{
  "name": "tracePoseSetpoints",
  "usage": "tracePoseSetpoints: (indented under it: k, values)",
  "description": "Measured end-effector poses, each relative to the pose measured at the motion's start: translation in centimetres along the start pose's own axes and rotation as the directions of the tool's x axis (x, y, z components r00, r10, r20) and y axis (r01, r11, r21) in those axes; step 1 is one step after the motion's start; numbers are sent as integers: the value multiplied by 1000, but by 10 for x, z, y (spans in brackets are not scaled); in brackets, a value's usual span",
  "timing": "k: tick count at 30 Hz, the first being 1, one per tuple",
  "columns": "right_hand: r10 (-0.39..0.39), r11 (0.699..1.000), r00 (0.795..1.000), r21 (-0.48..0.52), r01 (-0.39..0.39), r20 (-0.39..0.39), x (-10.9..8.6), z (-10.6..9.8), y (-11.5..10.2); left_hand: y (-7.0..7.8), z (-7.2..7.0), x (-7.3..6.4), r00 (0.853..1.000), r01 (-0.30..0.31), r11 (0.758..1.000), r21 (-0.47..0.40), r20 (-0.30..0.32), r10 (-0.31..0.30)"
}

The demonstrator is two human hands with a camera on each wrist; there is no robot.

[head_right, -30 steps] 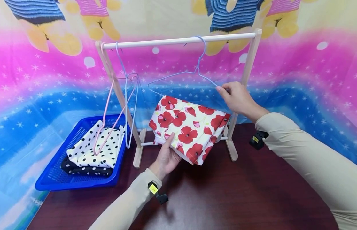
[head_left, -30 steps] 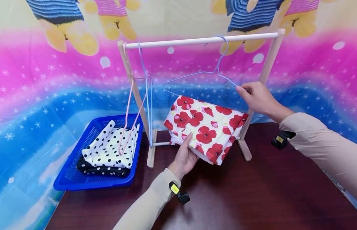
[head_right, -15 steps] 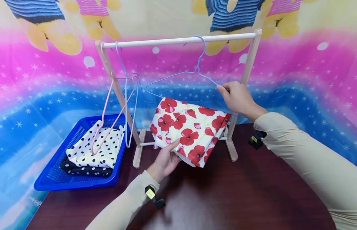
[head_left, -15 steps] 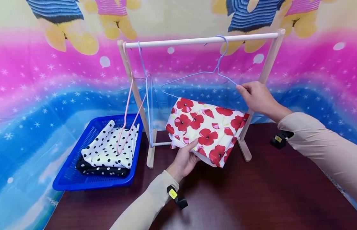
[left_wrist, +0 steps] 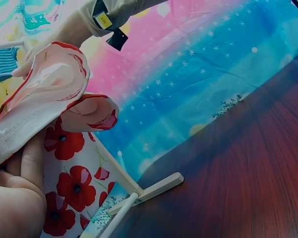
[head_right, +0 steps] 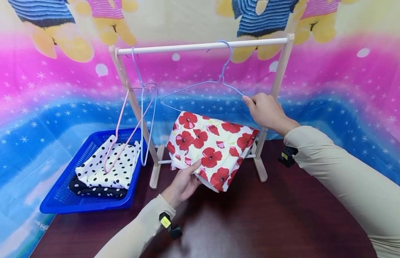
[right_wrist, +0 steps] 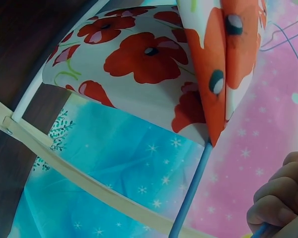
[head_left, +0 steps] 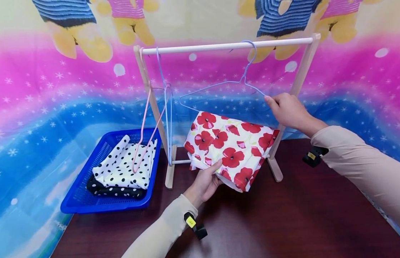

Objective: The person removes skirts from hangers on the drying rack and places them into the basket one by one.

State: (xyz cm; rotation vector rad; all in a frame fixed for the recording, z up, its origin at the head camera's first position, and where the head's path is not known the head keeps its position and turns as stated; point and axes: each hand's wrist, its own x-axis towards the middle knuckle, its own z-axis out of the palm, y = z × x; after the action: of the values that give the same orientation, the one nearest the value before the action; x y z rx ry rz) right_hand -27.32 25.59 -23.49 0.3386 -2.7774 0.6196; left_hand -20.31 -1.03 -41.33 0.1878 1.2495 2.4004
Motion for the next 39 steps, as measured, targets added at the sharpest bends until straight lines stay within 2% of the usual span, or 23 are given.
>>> tracePoseSetpoints:
  k: [6, 19, 39]
  values:
    - [24, 1000, 999, 4, -24, 31, 1, -1, -1, 1, 0, -4, 1000, -3, 1000, -4, 17, 4]
    - [43, 999, 996, -2, -43, 80, 1, -1, 0, -1, -5, -14, 1000, 8, 1000, 21, 4, -8]
    - [74, 997, 990, -33, -71, 122, 2, 0, -5, -4, -20, -33, 996, 78, 993, 87, 24, -81]
